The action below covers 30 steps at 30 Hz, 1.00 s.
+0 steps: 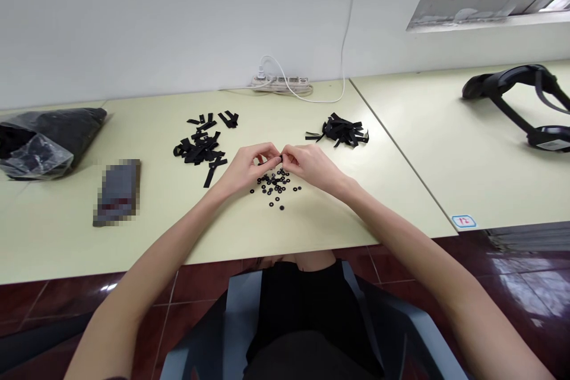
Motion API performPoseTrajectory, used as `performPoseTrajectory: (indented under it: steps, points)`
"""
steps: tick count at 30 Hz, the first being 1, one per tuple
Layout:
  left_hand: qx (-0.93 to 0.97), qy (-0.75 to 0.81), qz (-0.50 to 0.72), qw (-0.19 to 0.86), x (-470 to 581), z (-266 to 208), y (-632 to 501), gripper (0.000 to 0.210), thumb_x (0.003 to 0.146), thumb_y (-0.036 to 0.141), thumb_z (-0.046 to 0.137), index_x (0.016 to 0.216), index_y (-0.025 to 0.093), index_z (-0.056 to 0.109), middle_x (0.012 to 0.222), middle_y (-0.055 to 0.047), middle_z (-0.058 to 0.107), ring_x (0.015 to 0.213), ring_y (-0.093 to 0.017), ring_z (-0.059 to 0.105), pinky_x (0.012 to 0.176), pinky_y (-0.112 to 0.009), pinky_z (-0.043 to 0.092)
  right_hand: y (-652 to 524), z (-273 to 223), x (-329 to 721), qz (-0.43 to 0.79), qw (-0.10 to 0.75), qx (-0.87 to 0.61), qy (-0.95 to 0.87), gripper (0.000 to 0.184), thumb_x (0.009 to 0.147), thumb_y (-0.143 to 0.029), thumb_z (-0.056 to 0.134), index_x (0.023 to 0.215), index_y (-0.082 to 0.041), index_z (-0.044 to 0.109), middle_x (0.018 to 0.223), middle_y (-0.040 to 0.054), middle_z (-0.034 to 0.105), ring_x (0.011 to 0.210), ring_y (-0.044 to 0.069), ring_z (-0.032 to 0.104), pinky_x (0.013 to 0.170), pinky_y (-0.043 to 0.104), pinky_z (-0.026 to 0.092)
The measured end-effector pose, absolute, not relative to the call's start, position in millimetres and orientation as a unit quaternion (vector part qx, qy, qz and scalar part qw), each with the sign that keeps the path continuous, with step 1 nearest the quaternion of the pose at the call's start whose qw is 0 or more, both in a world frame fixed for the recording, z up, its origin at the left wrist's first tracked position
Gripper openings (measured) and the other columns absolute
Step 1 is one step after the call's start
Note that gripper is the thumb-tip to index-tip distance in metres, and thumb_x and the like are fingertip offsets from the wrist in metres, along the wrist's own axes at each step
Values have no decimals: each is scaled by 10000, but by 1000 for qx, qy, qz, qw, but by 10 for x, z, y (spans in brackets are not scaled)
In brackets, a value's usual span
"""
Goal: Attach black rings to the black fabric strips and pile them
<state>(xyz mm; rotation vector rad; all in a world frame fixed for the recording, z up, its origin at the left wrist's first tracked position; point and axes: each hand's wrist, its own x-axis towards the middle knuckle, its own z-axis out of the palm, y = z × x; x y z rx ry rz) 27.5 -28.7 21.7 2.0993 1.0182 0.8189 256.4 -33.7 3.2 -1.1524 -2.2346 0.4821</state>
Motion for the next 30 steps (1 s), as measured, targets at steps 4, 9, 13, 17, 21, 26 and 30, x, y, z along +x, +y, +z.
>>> performPoseTrajectory:
  steps: [4,9,13,17,21,26,30]
  points:
    - [801,387,305,339,270,206,-285,286,1054,504,701,955,249,786,961,-39,839,873,-212,716,769,-338,484,-324,16,2562,183,294,-430,-833,237,991,-123,596,801,-254,538,664,-28,565,617,143,436,658,346,348]
    - [794,378,299,369,245,161,-263,285,1067,508,714,978,249,794,969,-40,823,914,-217,715,787,-339,484,-339,62,2573,259,304,-424,-813,220,976,-160,641,783,-244,577,672,-26,676,634,136,518,670,325,400]
    - [796,367,295,380,229,139,-247,303,1073,532,724,978,254,797,969,-39,824,917,-215,720,822,-345,495,-372,121,2582,313,303,-418,-797,222,962,-142,630,761,-237,620,678,-21,761,630,136,562,665,320,405]
    - [800,366,290,375,227,138,-244,318,1079,543,715,981,254,804,955,-44,824,898,-217,719,809,-346,497,-378,137,2590,339,303,-416,-787,225,945,-151,634,736,-236,628,681,-14,785,630,142,574,664,327,403]
    - [802,360,286,381,227,152,-254,325,1086,544,706,993,248,804,945,-44,816,891,-213,715,830,-350,506,-371,142,2603,358,304,-410,-782,229,929,-175,622,710,-239,618,692,-5,799,670,159,622,668,332,407]
    - [798,361,272,399,228,174,-276,316,1092,517,699,1009,227,791,962,-42,808,923,-207,717,865,-340,511,-375,149,2617,381,288,-416,-774,217,912,-210,607,697,-228,635,708,11,807,667,151,629,645,328,392]
    - [793,359,274,409,229,179,-283,313,1089,514,716,1011,222,796,961,-39,805,922,-201,708,870,-332,508,-372,151,2614,392,288,-420,-766,218,904,-249,604,697,-219,668,708,20,807,625,138,581,626,329,367]
